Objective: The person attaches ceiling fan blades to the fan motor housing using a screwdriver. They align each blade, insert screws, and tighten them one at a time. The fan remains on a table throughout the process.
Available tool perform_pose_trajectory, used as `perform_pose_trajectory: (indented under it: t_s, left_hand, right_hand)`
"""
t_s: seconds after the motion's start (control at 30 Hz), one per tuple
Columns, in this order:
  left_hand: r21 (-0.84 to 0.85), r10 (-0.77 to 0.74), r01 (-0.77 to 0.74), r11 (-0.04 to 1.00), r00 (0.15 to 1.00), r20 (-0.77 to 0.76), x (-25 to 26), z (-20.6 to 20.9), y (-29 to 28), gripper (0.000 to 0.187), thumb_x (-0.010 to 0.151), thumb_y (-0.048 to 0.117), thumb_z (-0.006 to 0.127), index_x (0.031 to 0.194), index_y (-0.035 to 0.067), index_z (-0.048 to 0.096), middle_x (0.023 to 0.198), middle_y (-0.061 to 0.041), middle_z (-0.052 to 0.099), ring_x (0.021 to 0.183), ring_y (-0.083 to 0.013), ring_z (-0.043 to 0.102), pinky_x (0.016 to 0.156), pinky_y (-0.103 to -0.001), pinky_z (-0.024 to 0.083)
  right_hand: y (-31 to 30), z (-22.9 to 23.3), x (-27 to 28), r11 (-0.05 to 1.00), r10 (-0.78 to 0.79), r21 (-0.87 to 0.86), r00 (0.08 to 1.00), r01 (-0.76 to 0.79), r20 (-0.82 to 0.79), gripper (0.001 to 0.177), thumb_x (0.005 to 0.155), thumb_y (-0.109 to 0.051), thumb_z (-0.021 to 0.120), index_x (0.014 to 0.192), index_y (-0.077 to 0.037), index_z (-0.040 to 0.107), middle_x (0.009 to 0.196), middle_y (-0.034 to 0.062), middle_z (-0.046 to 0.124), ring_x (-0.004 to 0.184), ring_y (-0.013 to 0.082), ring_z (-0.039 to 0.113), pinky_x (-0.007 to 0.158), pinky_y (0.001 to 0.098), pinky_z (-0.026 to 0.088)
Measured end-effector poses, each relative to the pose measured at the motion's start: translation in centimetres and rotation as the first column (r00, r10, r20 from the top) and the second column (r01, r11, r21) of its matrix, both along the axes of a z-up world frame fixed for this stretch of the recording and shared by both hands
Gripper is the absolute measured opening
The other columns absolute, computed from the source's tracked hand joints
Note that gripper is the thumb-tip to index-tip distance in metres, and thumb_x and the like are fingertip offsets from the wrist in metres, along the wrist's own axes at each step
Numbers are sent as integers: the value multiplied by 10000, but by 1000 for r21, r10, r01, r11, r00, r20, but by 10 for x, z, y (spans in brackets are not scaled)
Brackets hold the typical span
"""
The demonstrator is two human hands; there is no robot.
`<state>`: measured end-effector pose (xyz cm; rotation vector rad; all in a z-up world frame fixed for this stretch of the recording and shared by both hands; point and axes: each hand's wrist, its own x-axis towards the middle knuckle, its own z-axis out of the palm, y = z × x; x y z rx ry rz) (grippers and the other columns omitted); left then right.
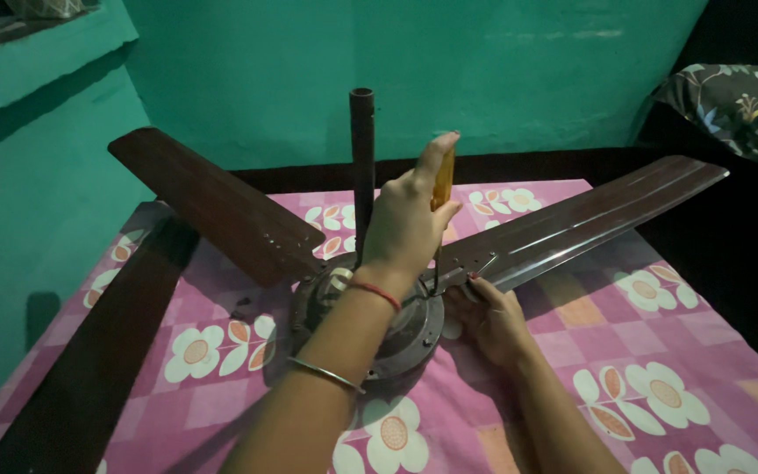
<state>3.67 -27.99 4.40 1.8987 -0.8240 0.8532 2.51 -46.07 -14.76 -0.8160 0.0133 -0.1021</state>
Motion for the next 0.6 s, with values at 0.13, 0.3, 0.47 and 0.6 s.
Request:
perform_pose_trajectory:
  t_s: [0.13,0.3,0.47,0.6]
  left_hand:
    - [3,-97,99,995,981,-166,2,0,2,852,886,24,750,1579,268,319,959,-201,755,927,-376,778,816,-465,652]
    - [-31,-147,146,989,989,-28,-1,0,3,823,861,35,769,1530,271,351,1031,-203,745,879,-346,795,732,-440,668]
    - [43,-123,121,992,992,33,-2,4,2,811,854,50,763,1519,258,347,1055,-209,744,928,-364,767,745,-442,642]
    - [48,-148,153,987,983,-108,2,9,3,777,900,34,731,1546,249,355,1072,-186,745,934,-322,786,797,-407,668]
  right_hand:
    - [7,12,-9,1000,22,4,1000,-22,-10,245,950,-166,580,1157,-35,577,1129,113,698,1078,279,718,981,474,576]
    - [11,18,-11,999,22,-24,1000,-22,5,251,985,-201,611,1160,-25,580,1096,125,679,1044,284,696,963,484,574]
    - [11,18,-12,999,16,-44,1000,-15,8,256,987,-201,611,1157,-10,599,1078,123,687,1020,284,697,941,480,579]
    - [14,22,-16,999,29,-33,999,-29,-23,267,987,-212,579,1151,-3,605,1097,127,711,1027,284,714,937,470,576]
